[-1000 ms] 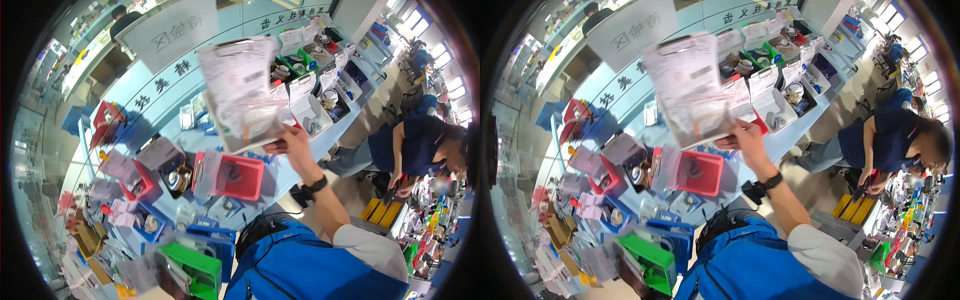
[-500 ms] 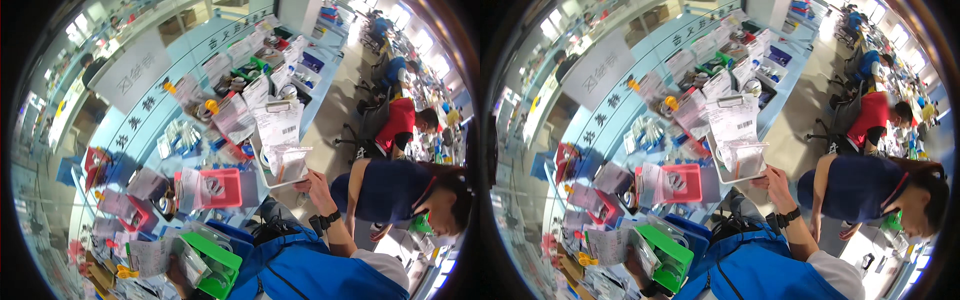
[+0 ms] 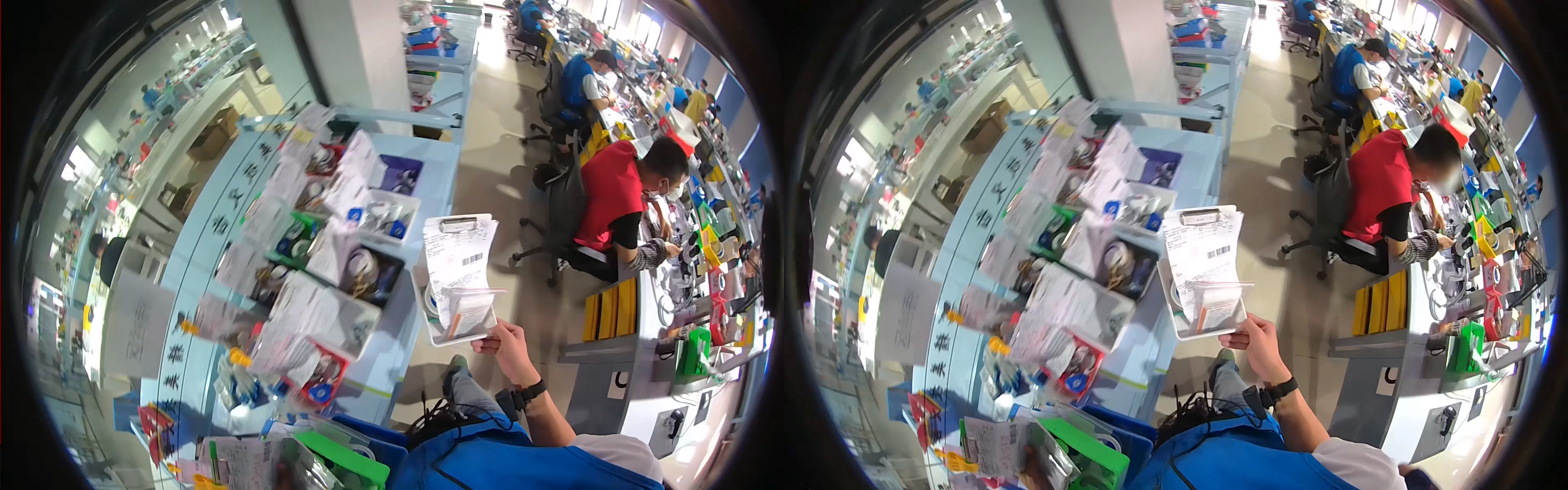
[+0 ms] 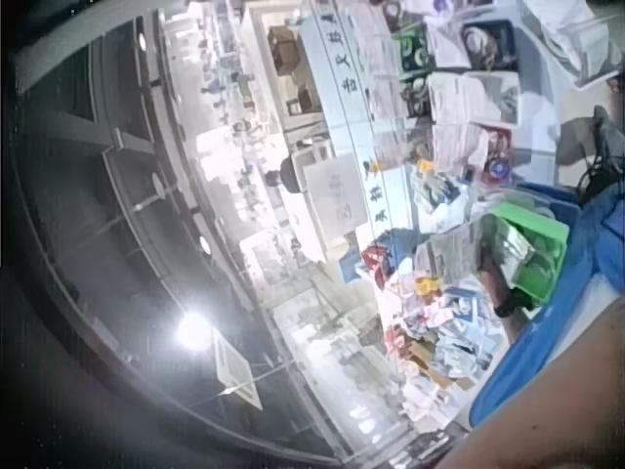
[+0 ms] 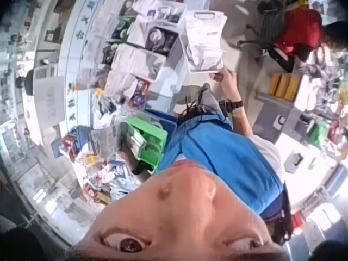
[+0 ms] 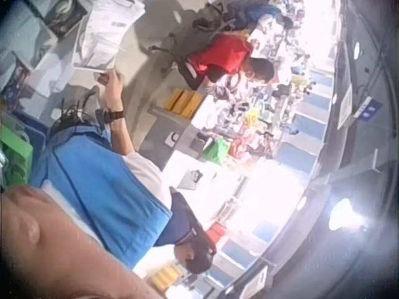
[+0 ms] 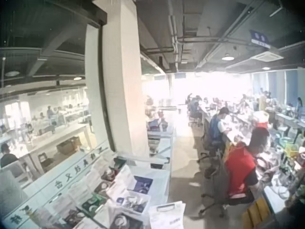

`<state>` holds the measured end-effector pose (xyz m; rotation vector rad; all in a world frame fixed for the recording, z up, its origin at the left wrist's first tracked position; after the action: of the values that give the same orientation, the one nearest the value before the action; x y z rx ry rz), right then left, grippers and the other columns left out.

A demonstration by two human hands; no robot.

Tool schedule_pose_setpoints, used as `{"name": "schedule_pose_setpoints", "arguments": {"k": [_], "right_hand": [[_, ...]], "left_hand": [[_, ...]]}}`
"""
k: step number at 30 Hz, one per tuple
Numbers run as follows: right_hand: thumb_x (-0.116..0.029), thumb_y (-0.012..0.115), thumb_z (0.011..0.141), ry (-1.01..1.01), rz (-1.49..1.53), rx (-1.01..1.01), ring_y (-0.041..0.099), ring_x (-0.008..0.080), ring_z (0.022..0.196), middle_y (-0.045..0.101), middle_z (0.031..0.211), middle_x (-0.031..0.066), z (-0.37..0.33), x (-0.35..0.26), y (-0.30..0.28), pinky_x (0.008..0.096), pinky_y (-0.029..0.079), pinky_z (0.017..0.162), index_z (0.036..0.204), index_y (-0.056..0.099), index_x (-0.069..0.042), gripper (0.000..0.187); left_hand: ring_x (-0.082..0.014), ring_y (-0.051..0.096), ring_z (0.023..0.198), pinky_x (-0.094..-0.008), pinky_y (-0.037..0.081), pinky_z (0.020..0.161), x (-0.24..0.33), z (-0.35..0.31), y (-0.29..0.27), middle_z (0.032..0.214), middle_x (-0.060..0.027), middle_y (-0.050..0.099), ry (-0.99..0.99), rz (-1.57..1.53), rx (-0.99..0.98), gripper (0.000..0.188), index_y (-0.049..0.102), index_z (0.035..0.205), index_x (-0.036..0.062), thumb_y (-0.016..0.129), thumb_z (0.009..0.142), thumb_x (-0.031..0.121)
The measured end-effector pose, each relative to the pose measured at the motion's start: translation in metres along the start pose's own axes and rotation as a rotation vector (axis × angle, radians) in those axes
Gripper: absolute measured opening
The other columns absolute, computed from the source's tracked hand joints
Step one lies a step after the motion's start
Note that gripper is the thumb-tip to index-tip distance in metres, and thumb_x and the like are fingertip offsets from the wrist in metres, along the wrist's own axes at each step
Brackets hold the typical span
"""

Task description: The person is sorting and organizing various medical or personal care products into labeled bins on a workbench in a manufacturing or assembly facility.

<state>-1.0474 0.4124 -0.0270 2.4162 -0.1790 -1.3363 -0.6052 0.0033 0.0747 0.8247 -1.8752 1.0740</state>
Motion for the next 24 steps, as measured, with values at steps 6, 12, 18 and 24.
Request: {"name": "schedule_pose_setpoints", "arguments": {"k": [6,12,18,24], "right_hand": [[-0.005,0.045,0.098,-0.014,-0.014,0.034,0.076,0.0256,0.078,0.074,0.094,0.019,0.094,-0.097,-0.102,0.0378,0.065,0.077,0.121,0.066,0.009,0.034],[-0.008,0.045,0.1,-0.048,0.054,0.218,0.073,0.0239,0.073,0.073,0.089,0.0162,0.164,-0.186,-0.182,0.0373,0.063,0.074,0.115,0.067,0.006,0.031],[-0.009,0.045,0.098,-0.062,0.018,0.304,0.074,0.0246,0.074,0.073,0.088,0.0165,0.28,-0.278,-0.23,0.0385,0.063,0.072,0.11,0.067,0.005,0.028],[-0.007,0.046,0.097,-0.154,0.083,0.343,0.075,0.0261,0.073,0.074,0.089,0.0171,0.42,-0.395,-0.269,0.0379,0.065,0.07,0.116,0.066,0.008,0.032]], "left_hand": [[-0.0241,0.059,0.111,-0.0357,0.048,0.096,0.118,0.054,0.222,0.124,-0.0115,0.064,0.145,-0.076,-0.152,0.037,0.061,0.13,-0.005,0.064,0.1,0.018],[-0.0267,0.063,0.109,-0.0384,0.048,0.098,0.257,0.076,0.469,0.123,-0.013,0.067,0.537,-0.069,-0.423,0.033,0.063,0.126,-0.0062,0.066,0.098,0.01],[-0.0193,0.062,0.111,-0.0338,0.049,0.098,0.38,0.1,0.724,0.124,-0.0079,0.067,0.29,-0.36,-0.715,0.037,0.06,0.132,-0.0017,0.07,0.097,0.006],[-0.0137,0.061,0.109,-0.0287,0.05,0.094,0.506,0.134,0.963,0.122,-0.0042,0.067,0.261,-0.39,-0.973,0.035,0.064,0.127,-0.0003,0.075,0.094,0.005]]}}
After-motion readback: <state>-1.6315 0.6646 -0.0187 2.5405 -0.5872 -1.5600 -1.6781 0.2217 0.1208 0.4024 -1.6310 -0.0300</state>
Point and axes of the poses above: each hand's wrist, its own z-axis towards the middle knuckle, its own y-axis out of the palm, x = y × z, the point moved 10 cm from there along z, towards the middle knuckle
